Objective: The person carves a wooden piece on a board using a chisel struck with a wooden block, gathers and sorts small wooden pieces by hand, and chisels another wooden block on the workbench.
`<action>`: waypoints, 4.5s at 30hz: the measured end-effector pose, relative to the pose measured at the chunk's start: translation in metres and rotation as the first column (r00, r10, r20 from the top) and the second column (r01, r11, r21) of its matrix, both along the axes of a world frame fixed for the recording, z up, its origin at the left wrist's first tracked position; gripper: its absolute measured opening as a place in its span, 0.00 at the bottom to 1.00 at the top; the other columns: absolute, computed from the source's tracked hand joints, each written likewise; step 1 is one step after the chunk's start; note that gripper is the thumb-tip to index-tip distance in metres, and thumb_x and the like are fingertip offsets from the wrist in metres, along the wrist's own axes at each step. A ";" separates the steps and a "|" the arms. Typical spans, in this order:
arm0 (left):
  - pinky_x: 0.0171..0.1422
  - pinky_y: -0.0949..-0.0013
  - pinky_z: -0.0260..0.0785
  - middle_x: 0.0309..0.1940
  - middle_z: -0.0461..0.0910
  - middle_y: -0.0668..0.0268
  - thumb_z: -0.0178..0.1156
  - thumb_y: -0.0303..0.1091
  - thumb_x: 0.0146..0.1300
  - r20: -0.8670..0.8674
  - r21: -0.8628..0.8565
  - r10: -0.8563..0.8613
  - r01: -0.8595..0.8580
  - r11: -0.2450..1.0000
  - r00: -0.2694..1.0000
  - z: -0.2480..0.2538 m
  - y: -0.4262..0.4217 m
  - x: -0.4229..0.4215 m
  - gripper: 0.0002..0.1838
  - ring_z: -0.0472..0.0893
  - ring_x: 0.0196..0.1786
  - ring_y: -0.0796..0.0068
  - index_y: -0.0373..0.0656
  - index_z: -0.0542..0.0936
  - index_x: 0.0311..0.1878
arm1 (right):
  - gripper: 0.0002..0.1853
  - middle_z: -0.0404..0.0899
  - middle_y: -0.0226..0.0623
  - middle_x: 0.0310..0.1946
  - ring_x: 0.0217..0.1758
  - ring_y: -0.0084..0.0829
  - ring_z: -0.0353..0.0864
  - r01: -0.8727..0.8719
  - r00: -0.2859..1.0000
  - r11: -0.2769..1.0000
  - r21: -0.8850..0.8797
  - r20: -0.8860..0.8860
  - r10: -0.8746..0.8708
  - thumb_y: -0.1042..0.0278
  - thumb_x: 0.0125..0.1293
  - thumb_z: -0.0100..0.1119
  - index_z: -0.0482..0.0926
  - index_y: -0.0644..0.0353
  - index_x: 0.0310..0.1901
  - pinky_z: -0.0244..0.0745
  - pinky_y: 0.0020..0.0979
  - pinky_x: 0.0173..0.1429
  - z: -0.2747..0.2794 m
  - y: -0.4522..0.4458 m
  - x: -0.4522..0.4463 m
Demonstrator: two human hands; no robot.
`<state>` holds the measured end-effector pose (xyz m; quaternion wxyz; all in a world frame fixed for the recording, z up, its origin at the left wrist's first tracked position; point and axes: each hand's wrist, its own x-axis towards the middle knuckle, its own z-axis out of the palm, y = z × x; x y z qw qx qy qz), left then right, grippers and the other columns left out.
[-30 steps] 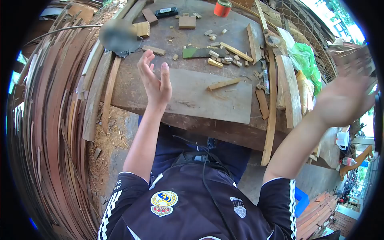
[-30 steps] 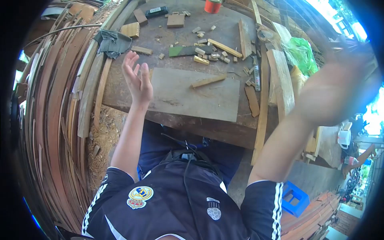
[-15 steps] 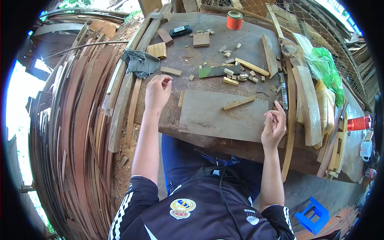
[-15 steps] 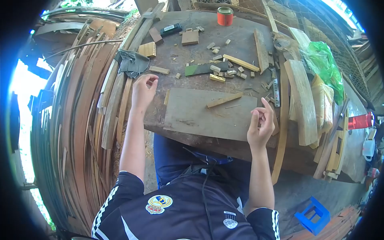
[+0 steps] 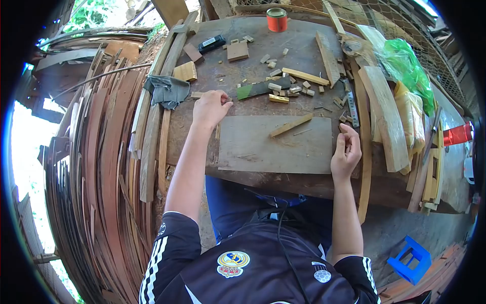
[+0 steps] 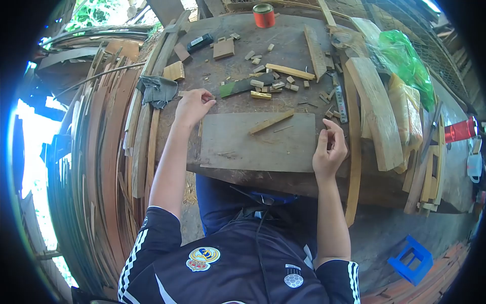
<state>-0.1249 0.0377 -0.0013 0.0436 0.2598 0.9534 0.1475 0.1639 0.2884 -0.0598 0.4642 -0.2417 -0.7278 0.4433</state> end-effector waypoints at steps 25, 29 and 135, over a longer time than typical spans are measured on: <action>0.60 0.58 0.78 0.49 0.87 0.59 0.69 0.33 0.66 -0.078 0.184 -0.331 0.339 0.922 0.941 0.005 0.087 0.034 0.19 0.87 0.50 0.61 0.44 0.84 0.60 | 0.05 0.82 0.34 0.28 0.27 0.22 0.75 -0.058 0.996 0.997 0.052 0.075 0.054 0.78 0.71 0.61 0.86 0.63 0.42 0.70 0.27 0.34 0.009 0.000 -0.001; 0.60 0.62 0.78 0.47 0.90 0.57 0.69 0.32 0.66 0.101 0.239 -0.380 0.348 0.906 0.920 0.002 0.085 0.039 0.17 0.89 0.50 0.63 0.42 0.86 0.57 | 0.05 0.81 0.34 0.28 0.27 0.22 0.75 -0.059 0.995 0.997 0.040 0.081 0.055 0.78 0.71 0.61 0.86 0.63 0.41 0.69 0.27 0.34 0.010 -0.001 -0.001; 0.74 0.48 0.68 0.57 0.79 0.51 0.64 0.35 0.65 -0.260 0.480 -0.206 0.311 0.821 0.943 -0.021 -0.007 0.153 0.19 0.77 0.66 0.45 0.36 0.79 0.57 | 0.29 0.74 0.45 0.69 0.79 0.51 0.63 -0.403 0.738 0.806 0.435 0.675 0.005 0.51 0.75 0.59 0.71 0.44 0.76 0.56 0.63 0.78 0.060 -0.054 -0.055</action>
